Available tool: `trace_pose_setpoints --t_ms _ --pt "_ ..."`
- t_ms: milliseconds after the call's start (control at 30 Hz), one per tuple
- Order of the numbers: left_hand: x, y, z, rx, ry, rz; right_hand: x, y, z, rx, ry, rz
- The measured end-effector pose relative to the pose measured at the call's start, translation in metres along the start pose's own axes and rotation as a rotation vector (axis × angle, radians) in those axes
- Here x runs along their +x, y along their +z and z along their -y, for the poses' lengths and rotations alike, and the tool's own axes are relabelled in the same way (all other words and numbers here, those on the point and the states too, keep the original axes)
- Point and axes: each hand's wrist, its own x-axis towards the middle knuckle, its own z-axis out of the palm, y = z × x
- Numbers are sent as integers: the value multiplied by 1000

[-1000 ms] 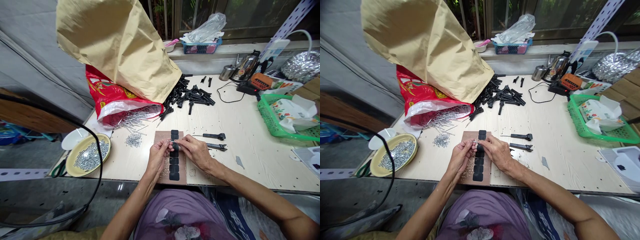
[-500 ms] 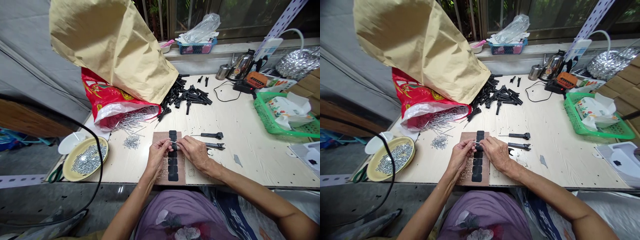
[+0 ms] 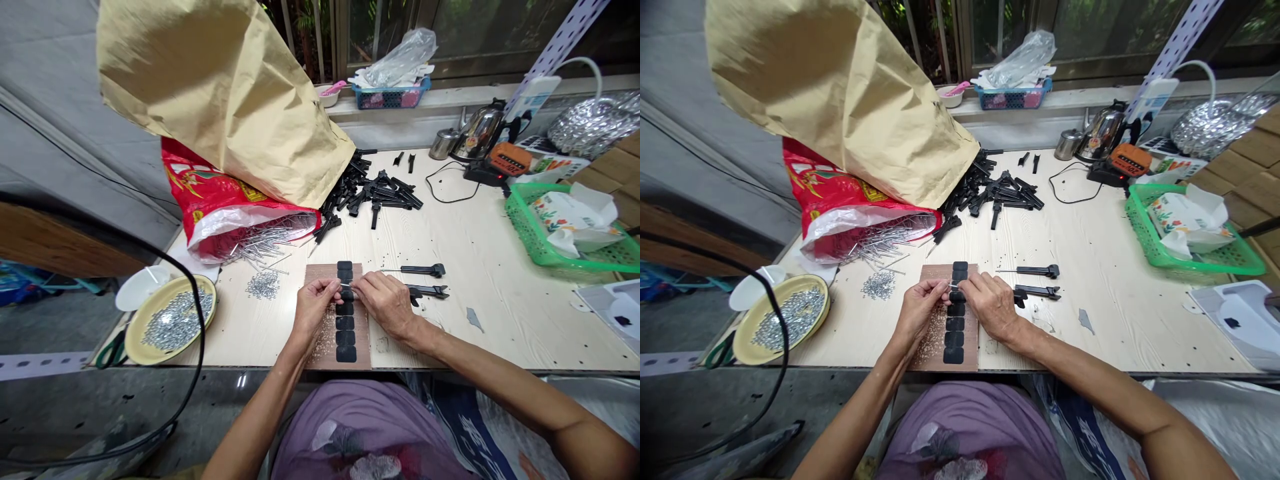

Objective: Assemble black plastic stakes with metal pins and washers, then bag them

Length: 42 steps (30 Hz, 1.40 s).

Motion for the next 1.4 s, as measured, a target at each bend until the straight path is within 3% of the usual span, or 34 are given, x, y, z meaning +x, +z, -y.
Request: trace_pose_setpoints --t_ms 200,367,600,800,1067,1133,1267,1400 --pt "0 -1 -2 130 36 11 1 0 -5 267 96 92" --pt "2 -1 -2 142 37 19 1 2 -6 114 47 71" --pt "2 -1 -3 156 34 28 1 6 -7 143 28 78" --pt "7 -6 2 83 -12 47 3 7 -10 363 29 96" --pt "12 -6 7 124 -69 70 6 6 -30 229 11 116" --pt "15 -9 8 233 -14 35 15 9 -44 209 25 115" --pt "19 -19 11 545 238 -102 35 21 -68 131 -32 140" --pt "18 -21 16 768 367 -180 23 33 -65 109 -176 140"
